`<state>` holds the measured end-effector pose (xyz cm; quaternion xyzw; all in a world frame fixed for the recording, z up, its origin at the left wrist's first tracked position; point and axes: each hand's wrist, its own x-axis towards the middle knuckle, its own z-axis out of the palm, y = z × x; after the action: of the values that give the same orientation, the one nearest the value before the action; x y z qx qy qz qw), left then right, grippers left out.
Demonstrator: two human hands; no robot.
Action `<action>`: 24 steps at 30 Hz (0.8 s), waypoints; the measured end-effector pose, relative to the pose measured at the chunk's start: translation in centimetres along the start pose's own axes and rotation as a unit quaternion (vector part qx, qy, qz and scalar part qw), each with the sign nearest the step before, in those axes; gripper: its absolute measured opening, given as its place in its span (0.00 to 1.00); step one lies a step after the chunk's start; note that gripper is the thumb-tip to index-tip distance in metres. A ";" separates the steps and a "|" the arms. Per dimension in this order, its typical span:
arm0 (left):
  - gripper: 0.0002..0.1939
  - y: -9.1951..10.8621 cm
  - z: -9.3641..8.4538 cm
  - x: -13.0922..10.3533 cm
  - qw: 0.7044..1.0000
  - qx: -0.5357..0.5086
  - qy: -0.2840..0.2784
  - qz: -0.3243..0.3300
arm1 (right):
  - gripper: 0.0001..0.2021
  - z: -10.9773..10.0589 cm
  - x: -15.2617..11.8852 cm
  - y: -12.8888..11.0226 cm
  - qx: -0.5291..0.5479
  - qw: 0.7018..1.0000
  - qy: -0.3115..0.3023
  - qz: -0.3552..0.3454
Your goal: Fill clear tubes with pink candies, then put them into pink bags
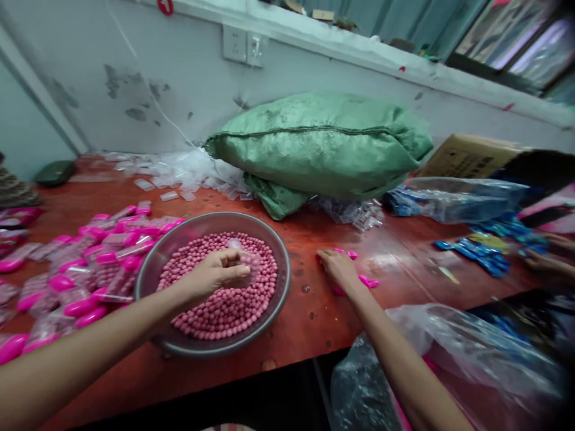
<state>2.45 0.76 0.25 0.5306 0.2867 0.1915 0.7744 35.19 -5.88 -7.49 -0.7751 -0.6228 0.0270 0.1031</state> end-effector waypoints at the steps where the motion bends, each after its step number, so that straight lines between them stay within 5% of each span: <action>1: 0.13 0.0 -0.1 -0.2 1.000 -0.024 -0.001 0.001 | 0.10 0.1 0.0 0.1 0.000 1.000 0.000 -0.003; 8: 0.17 0.3 -0.4 -1.1 0.995 -0.095 -0.005 0.038 | 0.14 -1.3 0.1 -0.5 0.021 0.999 0.033 -0.004; 12: 0.14 0.3 0.0 -1.1 0.996 -0.063 -0.014 0.061 | 0.21 -3.9 -1.2 -7.4 0.187 0.976 0.111 -0.020; 15: 0.12 0.3 0.4 -1.1 0.995 -0.035 -0.017 0.087 | 0.17 -6.0 -2.3 -14.1 0.277 0.944 0.112 -0.136; 19: 0.10 0.2 -0.1 -1.7 0.992 -0.003 -0.004 0.127 | 0.16 -7.0 -3.1 -18.9 0.375 0.904 0.036 -0.204; 24: 0.08 0.2 -2.0 -3.2 0.986 0.065 0.019 0.150 | 0.14 -6.5 -3.1 -18.8 0.540 0.819 -0.133 -0.140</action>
<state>-1.27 0.39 0.64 0.6128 0.2300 0.2965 0.6954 17.56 -5.94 2.21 -0.4882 -0.6178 0.4472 0.4244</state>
